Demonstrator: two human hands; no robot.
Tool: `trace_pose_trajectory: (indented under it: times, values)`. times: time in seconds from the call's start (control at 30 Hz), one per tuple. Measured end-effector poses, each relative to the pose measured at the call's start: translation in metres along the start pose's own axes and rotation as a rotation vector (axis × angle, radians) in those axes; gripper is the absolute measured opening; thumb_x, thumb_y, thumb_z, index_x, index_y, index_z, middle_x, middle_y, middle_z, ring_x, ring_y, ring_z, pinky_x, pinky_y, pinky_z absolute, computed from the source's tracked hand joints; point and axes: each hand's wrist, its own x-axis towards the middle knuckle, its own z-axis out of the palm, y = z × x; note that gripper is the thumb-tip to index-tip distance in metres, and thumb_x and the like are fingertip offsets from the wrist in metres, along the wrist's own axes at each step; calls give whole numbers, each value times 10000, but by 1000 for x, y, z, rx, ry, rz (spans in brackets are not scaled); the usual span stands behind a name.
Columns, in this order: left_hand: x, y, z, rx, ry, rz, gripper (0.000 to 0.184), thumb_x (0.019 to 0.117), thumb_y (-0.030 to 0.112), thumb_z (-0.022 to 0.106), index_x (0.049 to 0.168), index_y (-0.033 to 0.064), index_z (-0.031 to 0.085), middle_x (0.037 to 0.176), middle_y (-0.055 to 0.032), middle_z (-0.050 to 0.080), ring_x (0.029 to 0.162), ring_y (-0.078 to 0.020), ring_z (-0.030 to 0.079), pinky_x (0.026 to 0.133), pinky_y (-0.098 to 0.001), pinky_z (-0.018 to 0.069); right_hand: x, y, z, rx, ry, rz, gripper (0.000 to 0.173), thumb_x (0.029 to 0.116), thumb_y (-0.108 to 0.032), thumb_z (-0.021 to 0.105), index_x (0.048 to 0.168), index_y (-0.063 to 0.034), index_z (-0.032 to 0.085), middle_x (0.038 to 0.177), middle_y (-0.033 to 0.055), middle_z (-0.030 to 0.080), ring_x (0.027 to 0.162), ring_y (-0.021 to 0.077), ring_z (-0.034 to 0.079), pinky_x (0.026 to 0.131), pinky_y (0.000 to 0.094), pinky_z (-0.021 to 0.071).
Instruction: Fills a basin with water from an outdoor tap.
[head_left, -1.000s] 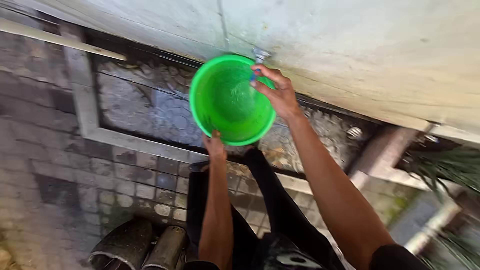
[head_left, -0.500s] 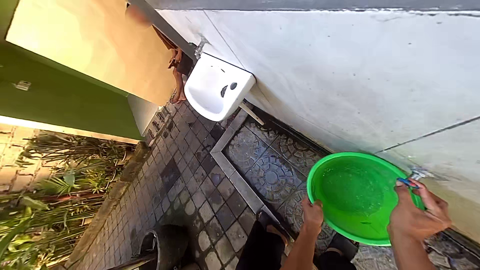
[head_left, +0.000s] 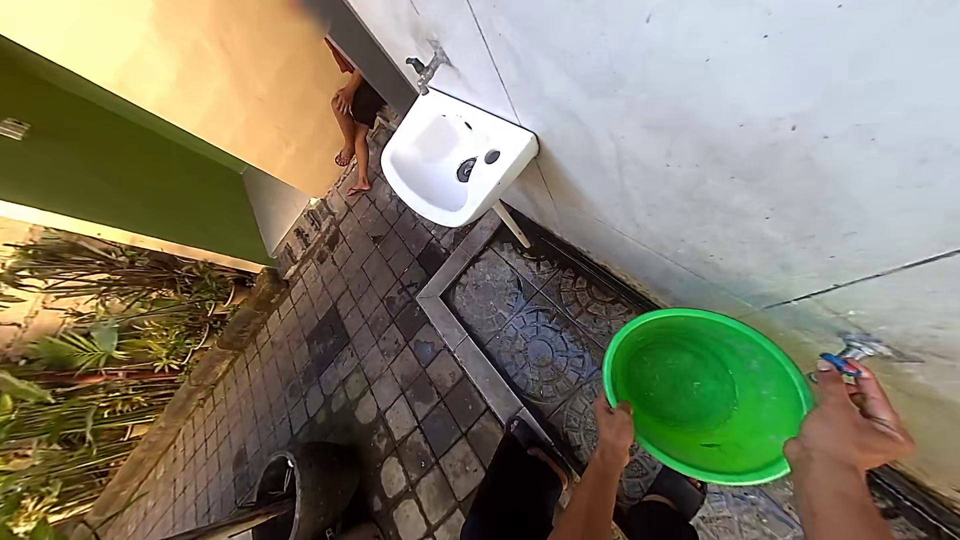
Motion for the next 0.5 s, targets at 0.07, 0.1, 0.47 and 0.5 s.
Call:
trace_pose_trajectory:
  times: [0.07,0.1,0.47,0.5]
  values:
    - [-3,-2,-4,-7,4,0,384,948,-36,532,1331,-36,563,1134,-182,692,968,-214,690,866,-410,583,-3,-3,0,-2,-16,22,354,992,-201,690,1302,-32,663,1124,20,700,922,-12,636,853,158,521]
    - [-5,-3,-5,-6,7,2,383,948,-37,535,1329,-36,566,1134,-181,693,969,-215,689,865,-410,581,-4,-6,0,-3,-22,33,355,1000,-219,682,1303,-36,660,1150,18,700,960,-11,638,880,163,518]
    - [-20,-2,20,-11,-17,-5,389,955,-32,544,1343,-40,557,1173,-197,685,1018,-233,690,904,-427,578,10,-15,-3,-286,63,-14,317,903,-362,796,1076,-96,780,956,54,688,794,65,545,786,275,449]
    - [-20,-2,23,-6,-19,-1,384,951,-34,546,1334,-44,563,1166,-200,685,1012,-234,689,899,-426,578,12,-14,-4,-299,62,-28,324,896,-371,802,1068,-98,782,962,56,688,799,62,550,782,265,451]
